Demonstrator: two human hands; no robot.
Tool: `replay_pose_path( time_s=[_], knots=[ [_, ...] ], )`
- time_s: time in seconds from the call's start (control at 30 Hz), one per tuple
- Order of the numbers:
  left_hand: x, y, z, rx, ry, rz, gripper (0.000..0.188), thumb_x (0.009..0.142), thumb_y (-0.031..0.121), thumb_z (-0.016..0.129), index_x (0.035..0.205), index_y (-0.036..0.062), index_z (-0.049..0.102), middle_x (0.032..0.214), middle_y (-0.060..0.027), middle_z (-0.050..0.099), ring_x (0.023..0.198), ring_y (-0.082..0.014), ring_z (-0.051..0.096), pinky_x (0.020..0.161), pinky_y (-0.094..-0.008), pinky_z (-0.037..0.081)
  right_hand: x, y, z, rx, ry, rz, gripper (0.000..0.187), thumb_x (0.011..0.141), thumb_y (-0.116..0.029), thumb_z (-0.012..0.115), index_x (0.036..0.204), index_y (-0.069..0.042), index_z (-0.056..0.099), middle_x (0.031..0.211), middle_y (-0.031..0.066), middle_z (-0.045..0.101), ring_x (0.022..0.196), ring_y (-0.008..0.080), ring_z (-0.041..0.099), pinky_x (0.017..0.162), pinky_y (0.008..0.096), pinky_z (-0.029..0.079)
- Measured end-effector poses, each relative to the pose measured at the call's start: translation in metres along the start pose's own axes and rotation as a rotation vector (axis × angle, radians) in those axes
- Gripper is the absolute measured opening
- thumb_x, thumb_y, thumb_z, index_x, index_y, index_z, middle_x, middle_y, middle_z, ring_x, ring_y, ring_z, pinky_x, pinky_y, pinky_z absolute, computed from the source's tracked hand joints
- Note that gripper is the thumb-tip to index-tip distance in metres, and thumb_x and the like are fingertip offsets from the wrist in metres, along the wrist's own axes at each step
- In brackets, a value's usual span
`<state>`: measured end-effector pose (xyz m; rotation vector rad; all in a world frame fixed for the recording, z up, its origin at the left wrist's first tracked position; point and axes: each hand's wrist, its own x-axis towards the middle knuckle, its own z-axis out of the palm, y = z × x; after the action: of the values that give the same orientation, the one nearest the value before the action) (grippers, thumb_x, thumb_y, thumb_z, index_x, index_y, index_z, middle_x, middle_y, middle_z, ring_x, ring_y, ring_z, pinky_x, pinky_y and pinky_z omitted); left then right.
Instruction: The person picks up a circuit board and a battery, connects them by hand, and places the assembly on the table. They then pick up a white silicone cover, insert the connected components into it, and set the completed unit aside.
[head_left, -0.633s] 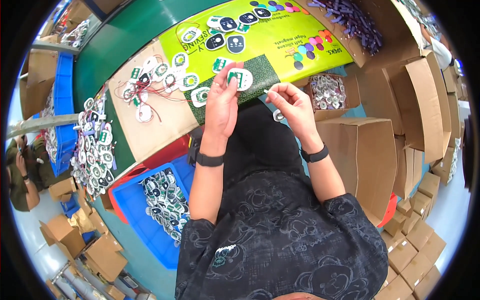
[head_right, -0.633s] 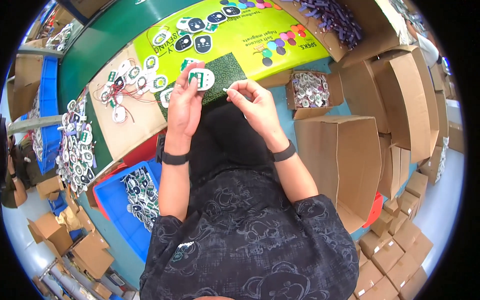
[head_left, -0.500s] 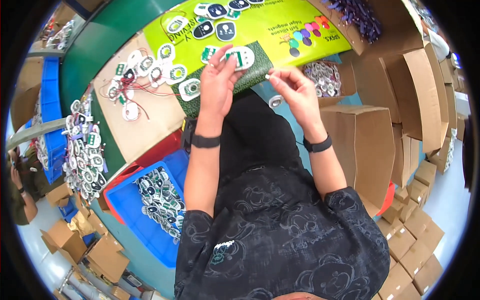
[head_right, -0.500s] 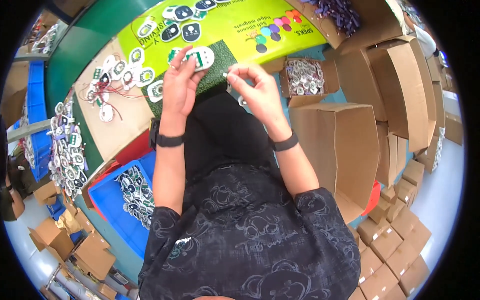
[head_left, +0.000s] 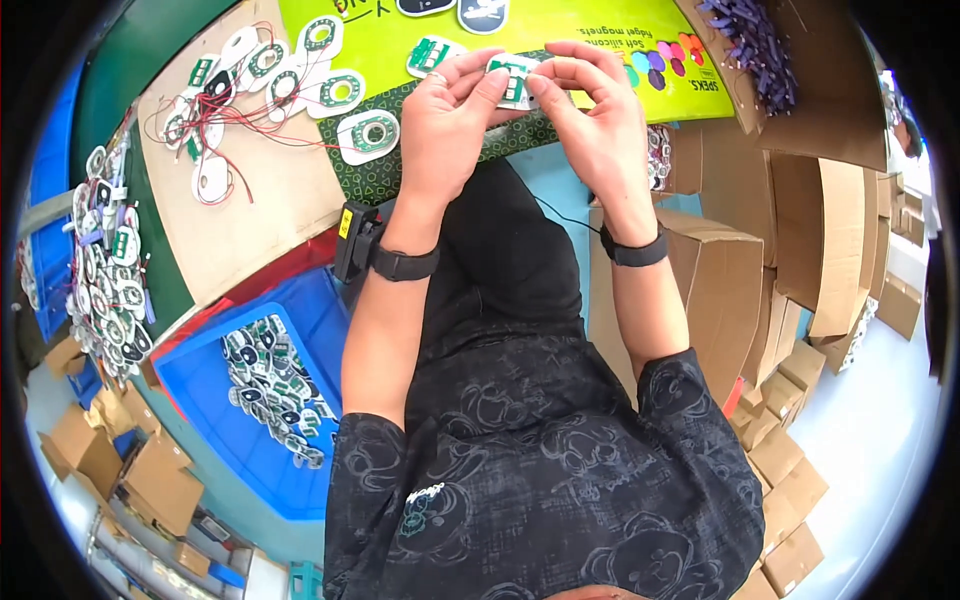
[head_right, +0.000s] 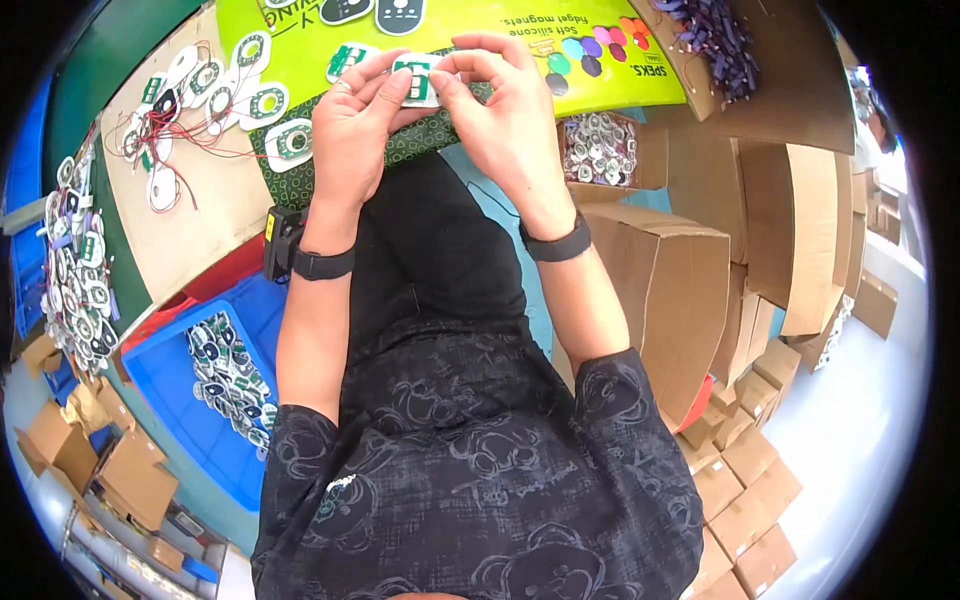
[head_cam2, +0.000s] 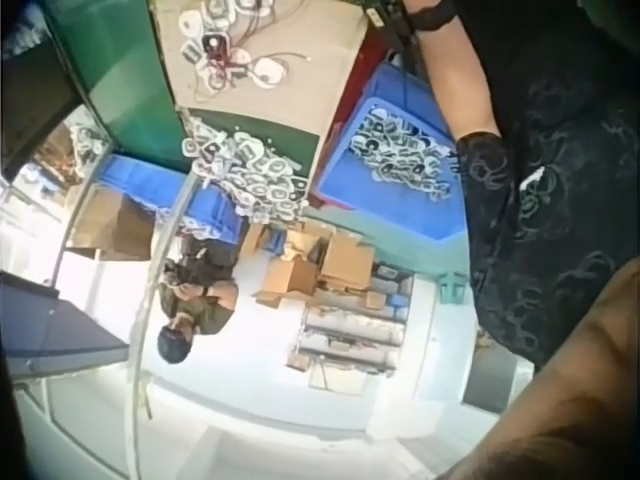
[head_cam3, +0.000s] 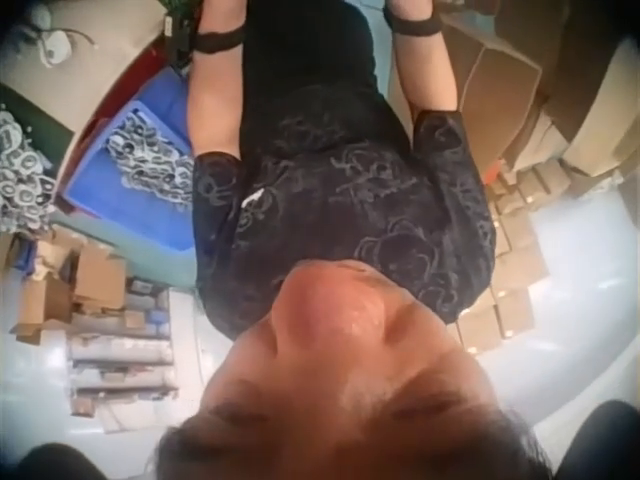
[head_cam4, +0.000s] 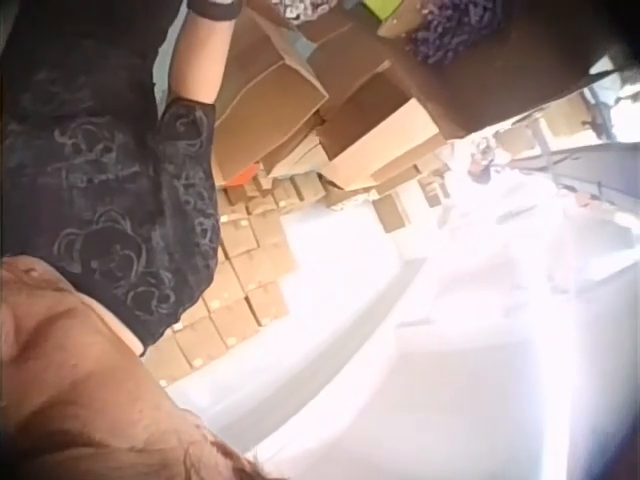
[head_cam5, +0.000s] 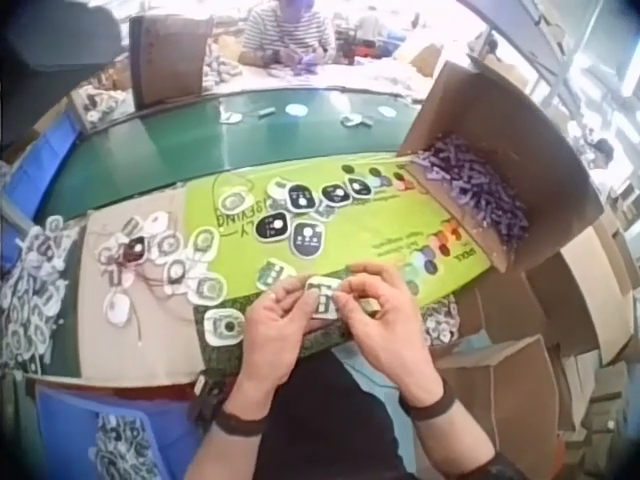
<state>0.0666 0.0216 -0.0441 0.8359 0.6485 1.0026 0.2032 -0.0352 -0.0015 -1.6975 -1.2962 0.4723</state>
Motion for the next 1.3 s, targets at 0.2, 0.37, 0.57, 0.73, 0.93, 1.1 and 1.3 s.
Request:
replay_pose_path(
  time_s=[0.2,0.37,0.57,0.73,0.93,1.1,1.3],
  knots=[
    [0.004,-0.006,0.004,0.114,0.004,0.017,0.028,0.100,0.006,0.061,0.125,-0.0072,0.059,0.115,-0.0151,0.069,0.098,-0.0176,0.070,0.082,-0.0308,0.064,0.003,0.013,0.001,-0.041,0.015,-0.023,0.014,0.088,-0.012,0.074,0.098,-0.001,0.074,0.118,0.0084,0.065,0.086,0.0162,0.070,0.072,0.0300,0.055],
    [0.002,-0.008,0.003,0.167,0.011,0.020,0.027,0.100,0.005,0.061,0.125,-0.0068,0.060,0.114,-0.0143,0.070,0.098,-0.0168,0.069,0.082,-0.0309,0.064,0.003,0.011,0.002,-0.165,0.008,-0.037,0.012,0.087,-0.009,0.074,0.095,-0.001,0.074,0.119,0.0084,0.065,0.086,0.0204,0.071,0.073,0.0306,0.056],
    [0.005,-0.006,0.003,0.122,0.007,0.008,0.027,0.100,0.005,0.060,0.125,-0.0075,0.059,0.113,-0.0146,0.070,0.097,-0.0168,0.070,0.080,-0.0315,0.064,0.009,0.009,0.004,-0.233,0.003,-0.158,0.012,0.087,-0.011,0.074,0.096,-0.004,0.076,0.118,0.0016,0.070,0.095,0.0198,0.069,0.084,0.0306,0.053],
    [0.008,-0.004,0.004,0.153,0.005,0.034,0.028,0.100,0.004,0.061,0.125,-0.0083,0.059,0.116,-0.0169,0.068,0.099,-0.0191,0.069,0.082,-0.0333,0.064,0.013,0.009,0.006,-0.111,0.017,-0.183,0.009,0.087,-0.003,0.070,0.094,0.001,0.073,0.104,0.0090,0.073,0.090,0.0270,0.071,0.080,0.0331,0.056],
    [0.006,-0.002,-0.002,0.133,0.036,-0.022,0.032,0.101,0.004,0.057,0.130,-0.0083,0.052,0.120,-0.0201,0.066,0.106,-0.0230,0.068,0.083,-0.0348,0.063,0.007,0.013,-0.009,0.047,-0.089,-0.146,0.014,0.090,-0.005,0.068,0.102,0.001,0.070,0.113,0.0140,0.069,0.099,0.0310,0.069,0.085,0.0361,0.055],
    [0.001,-0.002,0.002,0.186,0.005,-0.013,0.030,0.102,0.004,0.056,0.129,-0.0070,0.053,0.118,-0.0187,0.066,0.104,-0.0221,0.069,0.083,-0.0345,0.063,0.015,0.057,-0.058,-0.031,0.037,-0.059,0.020,0.092,-0.012,0.068,0.108,-0.002,0.071,0.116,0.0133,0.069,0.105,0.0246,0.066,0.087,0.0342,0.053],
    [0.001,-0.001,0.003,0.195,-0.017,-0.036,0.028,0.102,0.005,0.055,0.129,-0.0052,0.053,0.118,-0.0172,0.066,0.103,-0.0206,0.068,0.083,-0.0347,0.063,0.086,0.124,-0.143,-0.544,0.383,-0.178,0.022,0.089,-0.002,0.059,0.107,-0.003,0.072,0.109,0.0178,0.068,0.103,0.0343,0.066,0.090,0.0415,0.052]
  ],
)
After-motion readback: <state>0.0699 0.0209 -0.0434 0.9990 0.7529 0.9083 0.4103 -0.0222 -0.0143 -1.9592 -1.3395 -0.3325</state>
